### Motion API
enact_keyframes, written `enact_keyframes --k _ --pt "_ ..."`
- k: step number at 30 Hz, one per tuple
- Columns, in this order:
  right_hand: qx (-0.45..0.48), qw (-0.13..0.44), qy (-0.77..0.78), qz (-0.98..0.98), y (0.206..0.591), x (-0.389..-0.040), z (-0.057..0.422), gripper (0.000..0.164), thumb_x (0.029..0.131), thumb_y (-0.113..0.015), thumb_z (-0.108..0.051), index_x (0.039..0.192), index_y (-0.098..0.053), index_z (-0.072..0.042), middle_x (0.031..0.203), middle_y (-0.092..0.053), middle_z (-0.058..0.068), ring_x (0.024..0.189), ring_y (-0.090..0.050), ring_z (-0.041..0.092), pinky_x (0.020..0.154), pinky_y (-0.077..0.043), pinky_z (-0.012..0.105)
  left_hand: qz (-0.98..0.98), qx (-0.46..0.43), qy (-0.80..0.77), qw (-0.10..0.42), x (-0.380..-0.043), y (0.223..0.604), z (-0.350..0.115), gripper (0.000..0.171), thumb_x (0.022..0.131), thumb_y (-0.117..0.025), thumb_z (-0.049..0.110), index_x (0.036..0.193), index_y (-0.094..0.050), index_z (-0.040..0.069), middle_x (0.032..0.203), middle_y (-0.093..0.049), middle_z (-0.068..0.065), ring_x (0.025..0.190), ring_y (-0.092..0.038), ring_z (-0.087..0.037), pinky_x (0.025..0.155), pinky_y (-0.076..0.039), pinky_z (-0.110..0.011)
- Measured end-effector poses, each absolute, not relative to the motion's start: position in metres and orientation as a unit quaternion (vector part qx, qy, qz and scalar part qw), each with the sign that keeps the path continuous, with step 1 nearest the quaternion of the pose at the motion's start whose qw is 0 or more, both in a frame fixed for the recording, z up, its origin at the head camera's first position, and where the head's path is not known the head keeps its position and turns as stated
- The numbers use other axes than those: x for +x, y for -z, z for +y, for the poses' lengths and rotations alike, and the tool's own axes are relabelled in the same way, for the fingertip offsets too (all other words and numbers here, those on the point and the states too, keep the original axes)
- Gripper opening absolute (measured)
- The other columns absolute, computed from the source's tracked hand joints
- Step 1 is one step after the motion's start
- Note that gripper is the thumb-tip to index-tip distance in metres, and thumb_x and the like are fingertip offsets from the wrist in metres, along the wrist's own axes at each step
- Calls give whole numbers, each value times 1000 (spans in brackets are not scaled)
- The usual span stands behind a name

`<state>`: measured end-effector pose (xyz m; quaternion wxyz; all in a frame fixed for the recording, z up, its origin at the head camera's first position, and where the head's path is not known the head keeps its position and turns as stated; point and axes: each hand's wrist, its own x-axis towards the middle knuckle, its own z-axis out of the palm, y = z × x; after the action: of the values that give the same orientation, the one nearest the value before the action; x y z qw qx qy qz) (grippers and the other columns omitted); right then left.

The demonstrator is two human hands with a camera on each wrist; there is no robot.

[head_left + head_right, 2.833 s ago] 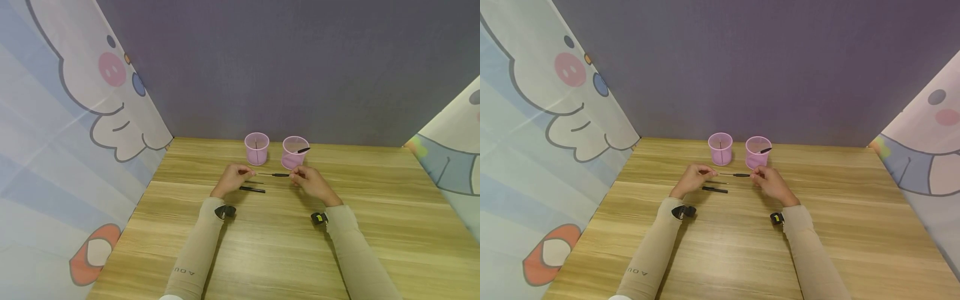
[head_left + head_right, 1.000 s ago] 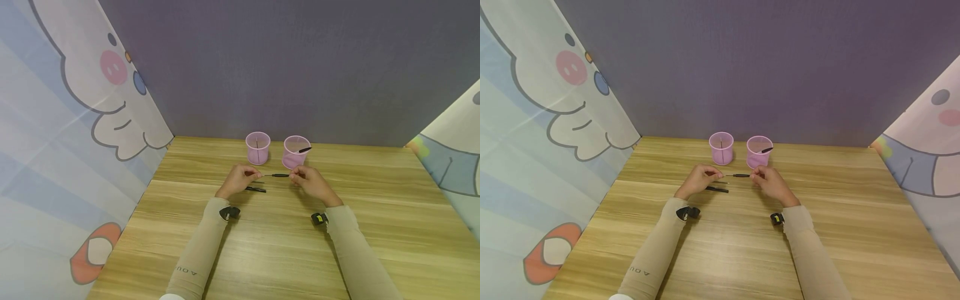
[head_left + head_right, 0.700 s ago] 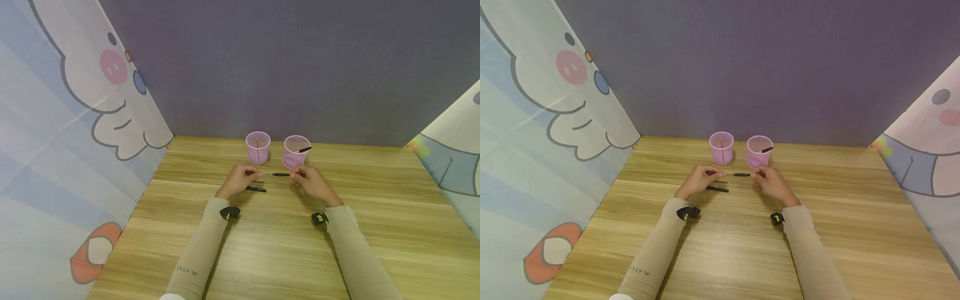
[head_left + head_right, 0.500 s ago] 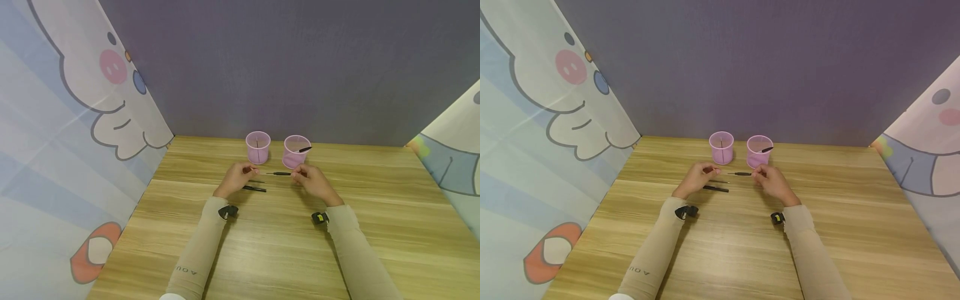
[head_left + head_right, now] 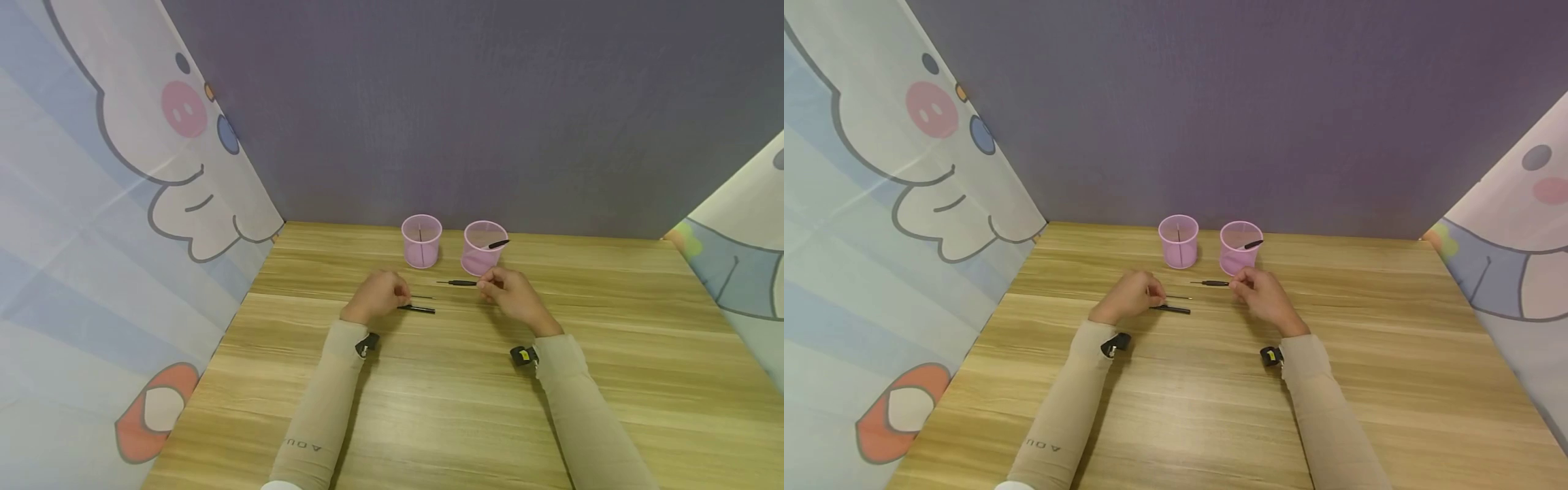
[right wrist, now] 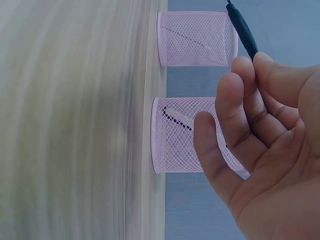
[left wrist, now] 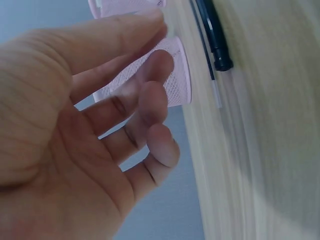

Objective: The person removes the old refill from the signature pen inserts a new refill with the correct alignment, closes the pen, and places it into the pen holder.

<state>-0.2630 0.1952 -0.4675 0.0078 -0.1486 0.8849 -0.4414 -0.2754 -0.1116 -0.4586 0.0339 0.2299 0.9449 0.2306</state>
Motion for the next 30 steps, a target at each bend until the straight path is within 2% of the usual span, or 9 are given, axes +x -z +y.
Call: enact_keyframes --k 11,22,30 --pt "-147 17 449 881 464 -261 195 16 103 -61 -13 101 -67 1 87 -69 18 77 -63 25 65 -52 24 951 230 -199 49 -276 468 -109 8 85 -79 9 85 -80 17 85 -74 3 91 -65 -17 93 -50 -39" --pt "-148 14 445 883 464 -262 195 14 103 -62 -13 100 -67 0 84 -68 16 74 -61 24 62 -50 24 956 219 -187 55 -276 471 -107 10 81 -83 8 81 -79 17 91 -72 2 93 -65 -17 91 -53 -38" --pt "-146 15 450 881 464 -262 196 14 102 -62 -12 99 -67 0 83 -67 13 74 -61 24 62 -50 24 953 220 -198 67 -273 468 -106 16 77 -87 6 78 -75 16 84 -71 2 84 -63 -14 84 -54 -34"
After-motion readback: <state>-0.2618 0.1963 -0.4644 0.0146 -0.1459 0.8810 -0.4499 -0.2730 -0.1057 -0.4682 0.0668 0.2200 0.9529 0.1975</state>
